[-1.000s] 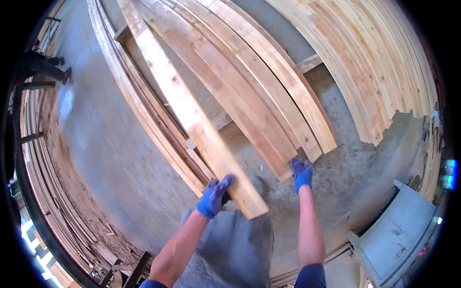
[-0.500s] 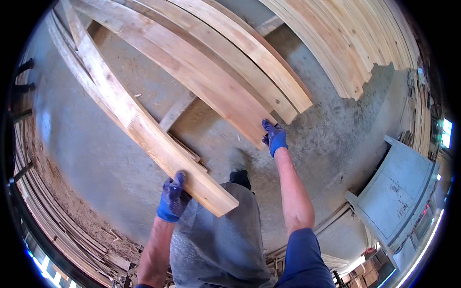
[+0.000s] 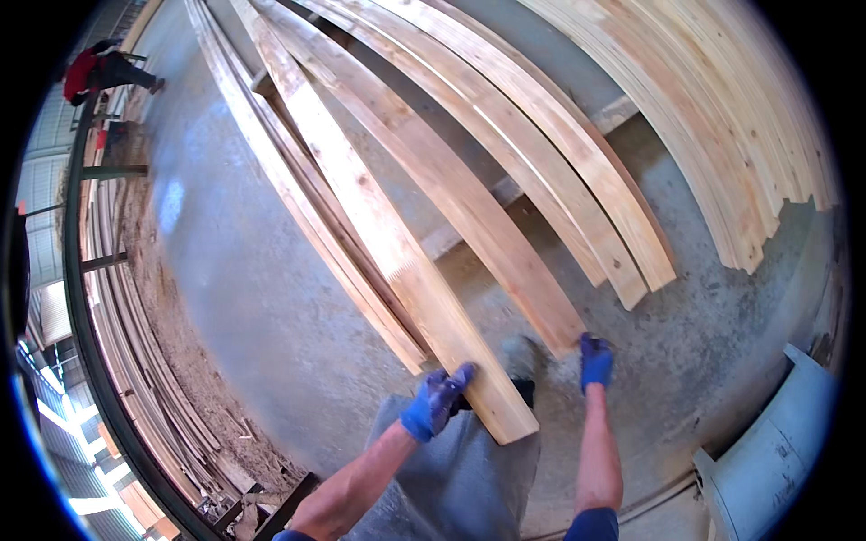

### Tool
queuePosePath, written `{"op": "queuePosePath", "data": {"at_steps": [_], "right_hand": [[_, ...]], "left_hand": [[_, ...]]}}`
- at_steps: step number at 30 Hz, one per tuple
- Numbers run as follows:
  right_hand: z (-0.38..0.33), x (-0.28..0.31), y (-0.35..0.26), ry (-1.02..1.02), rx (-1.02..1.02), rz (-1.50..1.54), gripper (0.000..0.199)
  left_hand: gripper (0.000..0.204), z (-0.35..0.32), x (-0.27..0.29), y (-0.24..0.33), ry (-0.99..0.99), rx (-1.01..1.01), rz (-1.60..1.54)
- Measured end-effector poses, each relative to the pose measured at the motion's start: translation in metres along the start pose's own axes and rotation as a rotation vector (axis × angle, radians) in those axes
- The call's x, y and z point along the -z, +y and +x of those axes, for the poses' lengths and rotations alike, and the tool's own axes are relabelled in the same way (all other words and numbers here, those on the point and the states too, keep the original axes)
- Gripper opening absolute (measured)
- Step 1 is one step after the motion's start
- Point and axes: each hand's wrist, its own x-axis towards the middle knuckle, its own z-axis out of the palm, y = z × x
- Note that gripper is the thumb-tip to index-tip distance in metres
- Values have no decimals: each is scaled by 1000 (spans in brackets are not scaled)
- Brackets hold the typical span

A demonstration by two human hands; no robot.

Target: The person picks up long wooden planks from a pile and places them onto a metal rack. They then use a roller to apply a white substance to the planks. The person repeats this process multiple times, handling the planks one at a time.

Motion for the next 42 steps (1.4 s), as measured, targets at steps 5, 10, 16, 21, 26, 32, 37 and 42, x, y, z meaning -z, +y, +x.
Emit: {"op": "queuePosePath", "data": {"at_steps": [5, 10, 16, 21, 26, 32, 37, 42], "right_hand": [[27, -16, -72, -385, 260, -14, 41], [3, 6, -110, -491, 132, -130, 36], [-162, 82, -172, -572, 211, 18, 34], [-314, 165, -276, -632, 292, 92, 33], [-429, 146, -328, -676, 589, 95, 48], [-496, 143, -386, -828, 402, -194, 64], [-549, 129, -396, -828, 374, -78, 68], [-608, 90, -404, -1065, 455, -440, 63]], "left_hand": [[53, -13, 5, 10, -67, 0, 113], [52, -49, -22, 35, -110, 25, 123], [55, -163, -57, 74, -2, -147, 27], [58, -290, -73, 128, 184, -279, 300], [70, -384, -68, 162, 340, -488, 545], [77, -461, -63, 200, 520, -207, 1112], [85, -506, -7, 205, 634, -332, 1016], [94, -464, 66, 166, 297, -565, 43]]}}
